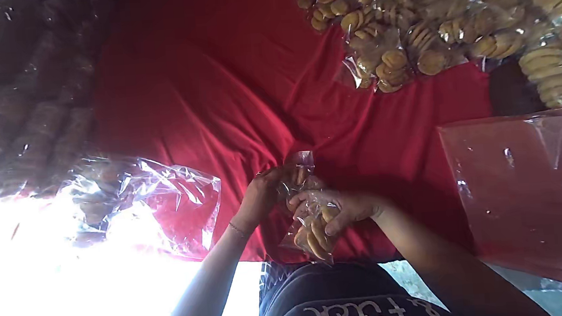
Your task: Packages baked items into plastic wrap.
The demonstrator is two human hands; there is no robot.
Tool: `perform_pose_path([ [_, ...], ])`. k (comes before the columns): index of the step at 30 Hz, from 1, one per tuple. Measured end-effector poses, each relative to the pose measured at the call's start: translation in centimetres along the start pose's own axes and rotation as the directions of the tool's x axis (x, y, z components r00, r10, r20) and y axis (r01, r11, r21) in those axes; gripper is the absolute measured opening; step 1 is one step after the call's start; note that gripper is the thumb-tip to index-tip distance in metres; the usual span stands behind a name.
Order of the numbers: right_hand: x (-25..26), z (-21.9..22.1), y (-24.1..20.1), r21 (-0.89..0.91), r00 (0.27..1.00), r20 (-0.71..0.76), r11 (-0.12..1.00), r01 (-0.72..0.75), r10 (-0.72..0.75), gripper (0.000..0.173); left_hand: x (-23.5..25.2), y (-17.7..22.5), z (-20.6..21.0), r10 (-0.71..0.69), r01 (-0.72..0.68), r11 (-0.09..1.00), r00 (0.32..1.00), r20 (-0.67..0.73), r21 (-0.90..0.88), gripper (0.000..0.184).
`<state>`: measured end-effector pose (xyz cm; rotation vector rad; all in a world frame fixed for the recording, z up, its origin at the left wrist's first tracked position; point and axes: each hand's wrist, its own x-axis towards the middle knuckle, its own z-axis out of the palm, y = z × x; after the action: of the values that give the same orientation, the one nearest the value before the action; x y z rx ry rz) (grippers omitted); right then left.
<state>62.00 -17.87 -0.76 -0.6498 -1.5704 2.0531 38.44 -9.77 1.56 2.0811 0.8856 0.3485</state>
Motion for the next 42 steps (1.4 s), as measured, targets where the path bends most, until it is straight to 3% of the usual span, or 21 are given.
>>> perform_pose_path([
  [2, -0.2, 0.1, 0.0, -0.009, 1.000, 0.013, 1.000, -0.010, 0.010, 0.087, -0.5, 0.3, 0.3, 0.045, -0.045, 0.999, 0.999, 0.023, 0.003, 0.037],
  [5, -0.8, -0.6, 0.9, 0.052, 0.997, 0.069, 0.998, 0.037, -0.040, 0.081, -1.3, 0.3, -0.1, 0.086, -0.012, 0.938, 0.976, 0.199, -0.346, 0.027],
  [7, -0.8, -1.0, 1.5, 0.073, 0.994, 0.089, 0.995, 0.062, -0.069, 0.078, -1.5, -0.1, 0.5, 0.107, -0.031, 0.886, 0.985, 0.138, -0.462, 0.029],
  [10, -0.7, -1.0, 1.5, 0.052, 0.991, 0.094, 0.995, 0.089, -0.094, 0.070, -0.5, 0.3, 2.2, 0.131, -0.151, 0.941, 0.988, -0.084, -0.303, 0.034],
  [11, -0.8, -0.9, 1.6, 0.038, 0.990, 0.098, 0.995, 0.095, -0.098, 0.069, -0.2, 0.6, 2.5, 0.172, -0.191, 0.957, 0.980, -0.101, -0.217, 0.034],
  [13, -1.1, -0.6, 1.3, -0.008, 0.991, 0.112, 0.997, 0.077, -0.076, 0.067, 0.0, 0.8, 2.2, 0.202, -0.188, 0.968, 0.977, 0.072, -0.164, 0.046],
  [15, -1.7, -0.2, 1.2, -0.012, 0.993, 0.099, 0.998, 0.063, -0.062, 0.066, -0.7, 0.7, 0.6, 0.199, -0.107, 0.944, 0.940, 0.278, -0.312, 0.059],
  [17, -2.4, -0.5, 1.4, 0.034, 0.997, 0.052, 0.998, 0.062, -0.063, 0.066, -1.8, 0.4, -0.5, 0.230, -0.081, 0.923, 0.901, 0.369, -0.376, 0.094],
  [19, -2.6, -0.9, 1.7, 0.066, 0.997, 0.022, 0.995, 0.074, -0.075, 0.065, -2.5, 0.2, 0.4, 0.275, -0.182, 0.937, 0.912, 0.305, -0.300, 0.113],
  [22, -2.3, -1.7, 1.8, 0.085, 0.993, 0.105, 0.995, 0.052, -0.061, 0.065, -2.2, -0.1, 3.7, 0.319, -0.314, 0.945, 0.947, 0.043, -0.095, 0.116],
  [24, -2.6, -2.3, 1.7, 0.070, 0.991, 0.122, 0.996, 0.047, -0.055, 0.064, -1.6, -0.1, 4.4, 0.330, -0.330, 0.943, 0.944, -0.002, -0.046, 0.111],
  [27, -4.4, -3.0, 1.8, 0.105, 0.987, 0.128, 0.991, 0.081, -0.095, 0.062, -0.8, -0.1, 4.3, 0.329, -0.328, 0.944, 0.944, -0.026, 0.022, 0.086],
  [29, -5.3, -2.9, 1.6, 0.125, 0.988, 0.092, 0.986, 0.112, -0.124, 0.061, -0.2, -0.1, 3.8, 0.301, -0.301, 0.949, 0.953, -0.013, -0.095, 0.082],
  [31, -5.2, -2.6, 1.1, 0.033, 0.993, 0.026, 0.993, 0.114, -0.115, 0.065, 0.4, 0.0, 2.9, 0.289, -0.259, 0.931, 0.953, 0.087, -0.256, 0.081],
  [34, -4.4, -1.6, 0.1, -0.041, 0.998, -0.057, 0.999, -0.004, 0.001, 0.070, 1.4, -0.4, 2.1, 0.299, -0.226, 0.922, 0.931, 0.208, -0.314, 0.076],
  [37, -4.0, -1.4, -0.6, -0.062, 0.996, -0.062, 0.996, -0.071, 0.067, 0.068, 1.5, -0.2, 3.2, 0.269, -0.253, 0.950, 0.961, 0.064, -0.183, 0.078],
  [40, -5.5, -2.1, -0.9, -0.066, 0.996, -0.050, 0.995, 0.072, -0.076, 0.066, 1.5, 0.0, 3.1, 0.251, -0.250, 0.964, 0.968, 0.005, -0.085, 0.068],
  [42, -6.9, -3.0, -1.8, -0.032, 0.923, -0.229, 0.951, 0.309, -0.308, 0.050, 1.4, -0.1, 2.6, 0.298, -0.296, 0.952, 0.954, 0.019, -0.083, 0.061],
])
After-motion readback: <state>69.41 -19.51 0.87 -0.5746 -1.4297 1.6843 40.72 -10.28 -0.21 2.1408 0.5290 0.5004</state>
